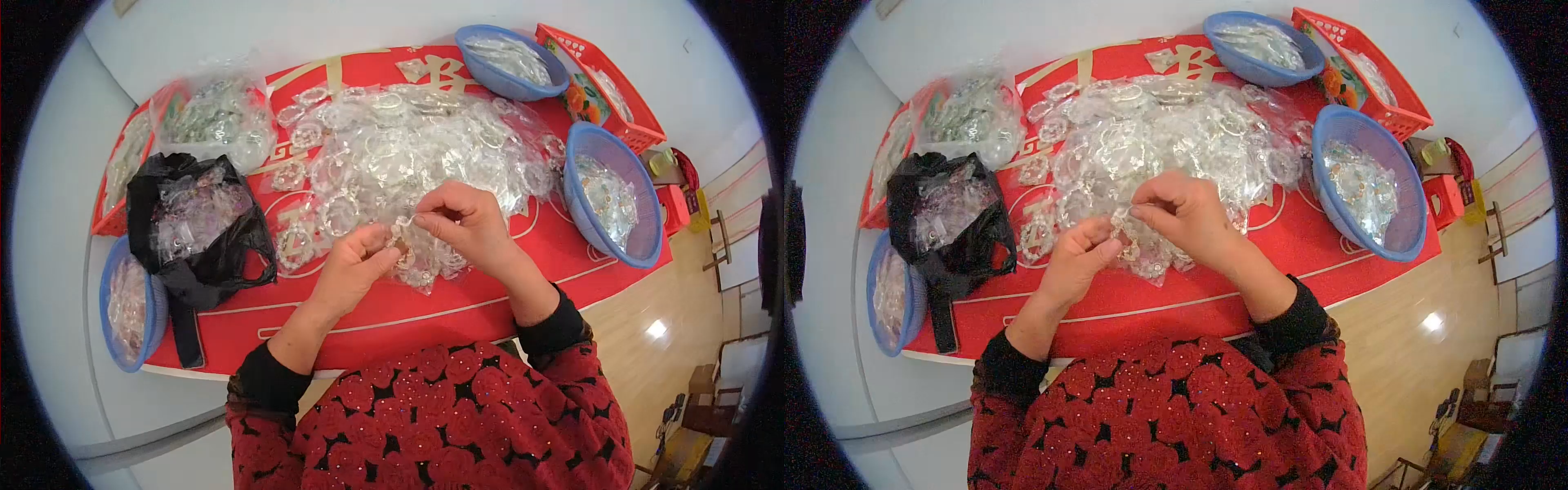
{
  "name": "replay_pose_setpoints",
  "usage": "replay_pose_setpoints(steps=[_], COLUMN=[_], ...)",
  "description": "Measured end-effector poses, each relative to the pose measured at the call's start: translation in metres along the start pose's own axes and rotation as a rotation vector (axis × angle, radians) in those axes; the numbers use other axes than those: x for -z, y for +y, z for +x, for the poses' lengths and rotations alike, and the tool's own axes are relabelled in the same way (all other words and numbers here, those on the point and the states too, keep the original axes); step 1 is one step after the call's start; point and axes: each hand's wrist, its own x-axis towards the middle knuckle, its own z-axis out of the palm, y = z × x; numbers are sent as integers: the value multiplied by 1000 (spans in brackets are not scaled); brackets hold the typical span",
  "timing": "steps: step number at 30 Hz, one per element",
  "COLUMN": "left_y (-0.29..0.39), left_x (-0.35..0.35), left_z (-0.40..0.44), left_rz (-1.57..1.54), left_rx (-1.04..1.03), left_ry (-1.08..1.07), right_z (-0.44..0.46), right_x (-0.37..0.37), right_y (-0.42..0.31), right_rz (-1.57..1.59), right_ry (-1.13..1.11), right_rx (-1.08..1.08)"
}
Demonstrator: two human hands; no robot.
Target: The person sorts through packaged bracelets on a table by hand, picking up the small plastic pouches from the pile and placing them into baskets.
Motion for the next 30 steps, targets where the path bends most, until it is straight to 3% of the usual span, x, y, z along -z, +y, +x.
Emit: replay_pose_setpoints(steps=[3,7,12,18,24,27,30], left_y=[-7,-10,-12,-8,-12,-13,-12], left_x=[3,1,1,-3,1,0,3], left_z=[-4,-7,-7,-11,-10,-11,-11], left_rz=[119,89,216,301,458,502,426], left_rx=[19,33,-95,-113,-173,-172,-66], left_ry=[15,44,9,13,-6,-32,-82], right_z=[3,1,1,-3,-1,0,-4], right_x=[-1,2,-1,1,2,1,-2], right_y=[8,-1,8,-6,9,13,8], right_rz=[-89,-4,38,74,-284,-268,208], right_ry=[-40,-159,-205,-238,-151,-264,-378], right_rx=[240,206,273,-200,245,205,-211])
